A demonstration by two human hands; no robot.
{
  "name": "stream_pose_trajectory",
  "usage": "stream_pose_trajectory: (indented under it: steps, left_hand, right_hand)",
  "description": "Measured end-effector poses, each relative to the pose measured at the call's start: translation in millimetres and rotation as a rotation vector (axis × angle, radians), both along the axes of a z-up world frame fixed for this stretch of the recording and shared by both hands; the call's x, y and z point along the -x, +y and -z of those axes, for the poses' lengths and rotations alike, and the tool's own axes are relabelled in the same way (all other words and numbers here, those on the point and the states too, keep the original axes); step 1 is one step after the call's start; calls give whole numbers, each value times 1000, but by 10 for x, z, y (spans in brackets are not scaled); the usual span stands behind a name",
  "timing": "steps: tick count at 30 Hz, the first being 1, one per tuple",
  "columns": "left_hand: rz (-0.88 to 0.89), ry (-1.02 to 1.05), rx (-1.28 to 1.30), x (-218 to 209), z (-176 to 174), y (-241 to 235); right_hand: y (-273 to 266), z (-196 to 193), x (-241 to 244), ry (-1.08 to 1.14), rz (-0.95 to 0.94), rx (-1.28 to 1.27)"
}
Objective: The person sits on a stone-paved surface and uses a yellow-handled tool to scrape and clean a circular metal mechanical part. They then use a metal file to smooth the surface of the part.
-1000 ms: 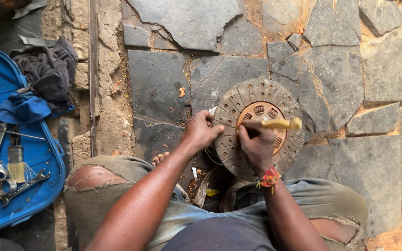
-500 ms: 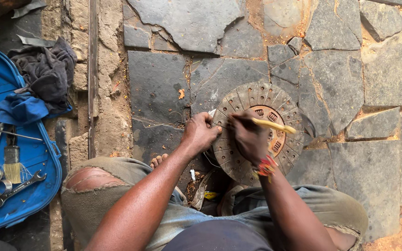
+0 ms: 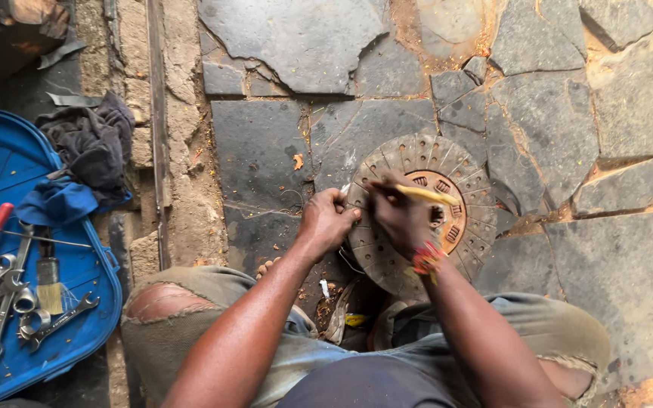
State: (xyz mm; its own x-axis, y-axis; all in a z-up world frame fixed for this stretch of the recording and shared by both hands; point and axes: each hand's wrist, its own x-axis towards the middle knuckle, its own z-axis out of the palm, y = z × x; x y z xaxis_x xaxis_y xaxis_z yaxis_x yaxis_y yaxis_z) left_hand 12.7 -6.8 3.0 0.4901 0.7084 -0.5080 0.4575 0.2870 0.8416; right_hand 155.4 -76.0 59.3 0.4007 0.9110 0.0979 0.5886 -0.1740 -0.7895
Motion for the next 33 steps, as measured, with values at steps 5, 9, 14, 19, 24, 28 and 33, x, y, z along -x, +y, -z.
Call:
stream_pose_trajectory:
  steps: [5, 9, 14, 19, 24, 28, 33]
  left_hand:
    - [-12, -12, -82, -41, 145, -1]
    - [-7, -10, -73, -69, 131, 9]
    - [-111, -59, -150, -165, 154, 80]
    - [-108, 40, -31, -242, 38, 105]
    - [-54, 139, -62, -193, -60, 131]
    - [-165, 83, -125, -84, 58, -91]
    - [-344, 94, -75, -33, 325, -496]
  right_hand:
    - [-32, 6, 46, -135, -20, -38]
    - [122, -15, 19, -192, -63, -43]
    - [-313, -295, -177, -425, -127, 34]
    - [-598, -114, -7, 1, 81, 4]
    - [-808, -15, 158, 118, 278, -3]
    - [-937, -20, 205, 45, 228, -26]
    - [-1084, -120, 295, -14, 185, -36]
